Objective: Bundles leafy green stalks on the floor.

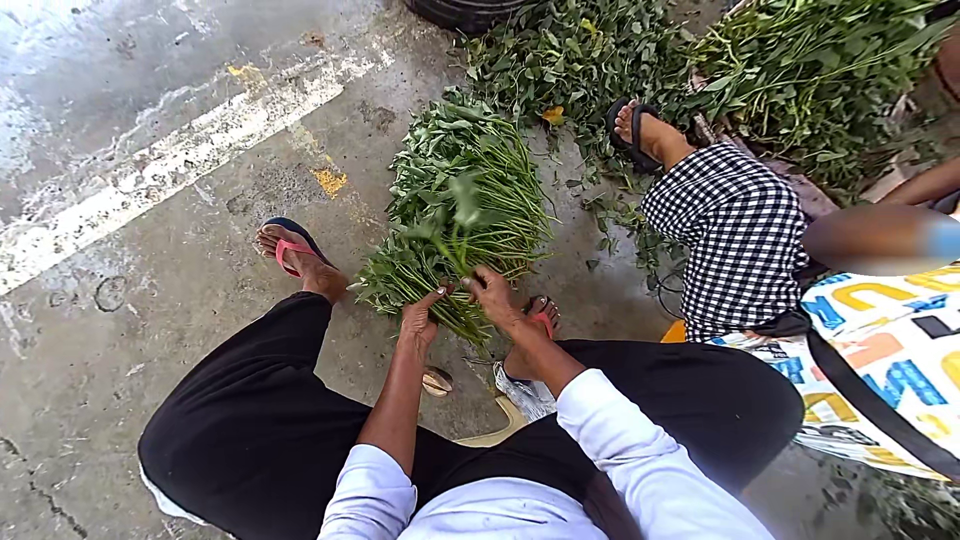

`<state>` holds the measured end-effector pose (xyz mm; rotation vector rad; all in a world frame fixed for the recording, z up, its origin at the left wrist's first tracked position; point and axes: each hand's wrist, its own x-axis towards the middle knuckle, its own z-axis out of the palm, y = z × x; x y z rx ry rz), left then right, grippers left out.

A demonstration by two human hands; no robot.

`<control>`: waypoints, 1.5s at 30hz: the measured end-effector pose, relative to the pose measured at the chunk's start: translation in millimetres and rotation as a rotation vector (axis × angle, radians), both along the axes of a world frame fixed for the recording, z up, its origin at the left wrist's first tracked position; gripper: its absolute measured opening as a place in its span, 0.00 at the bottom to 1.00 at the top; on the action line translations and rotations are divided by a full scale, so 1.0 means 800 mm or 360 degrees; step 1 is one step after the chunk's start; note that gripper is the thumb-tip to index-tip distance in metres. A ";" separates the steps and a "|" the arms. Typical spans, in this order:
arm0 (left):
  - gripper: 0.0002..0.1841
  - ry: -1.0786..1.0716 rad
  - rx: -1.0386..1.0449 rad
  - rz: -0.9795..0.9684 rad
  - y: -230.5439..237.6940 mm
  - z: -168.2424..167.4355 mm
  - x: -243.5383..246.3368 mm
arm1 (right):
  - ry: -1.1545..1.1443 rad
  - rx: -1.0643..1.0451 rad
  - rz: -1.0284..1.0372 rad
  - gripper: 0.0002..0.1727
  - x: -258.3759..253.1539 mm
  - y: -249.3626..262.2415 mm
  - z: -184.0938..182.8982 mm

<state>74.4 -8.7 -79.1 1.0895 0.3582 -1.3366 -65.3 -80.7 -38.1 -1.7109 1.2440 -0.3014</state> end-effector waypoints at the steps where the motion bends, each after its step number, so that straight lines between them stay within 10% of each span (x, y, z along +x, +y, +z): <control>1: 0.22 -0.0014 -0.0021 -0.0017 0.001 0.001 0.000 | 0.0031 -0.0015 0.0172 0.14 0.003 0.005 -0.008; 11: 0.27 -0.0127 0.0190 0.0000 0.000 -0.006 0.000 | 0.0009 0.0223 0.0675 0.17 -0.002 -0.034 -0.030; 22: 0.25 -0.0063 0.0285 0.0150 -0.002 -0.019 -0.001 | 0.1090 -0.0790 0.0597 0.17 -0.001 -0.160 -0.070; 32: 0.20 0.0019 0.0129 0.0016 -0.001 -0.008 -0.005 | 0.0377 -0.0509 0.0638 0.08 0.004 -0.063 -0.010; 39: 0.24 -0.0100 0.0243 0.0011 0.001 -0.010 -0.003 | -0.0127 -0.0223 0.0817 0.10 -0.001 -0.035 -0.049; 45: 0.21 -0.0074 0.0171 0.0005 0.001 -0.012 -0.007 | 0.0866 -0.0690 0.0801 0.24 -0.015 -0.101 -0.083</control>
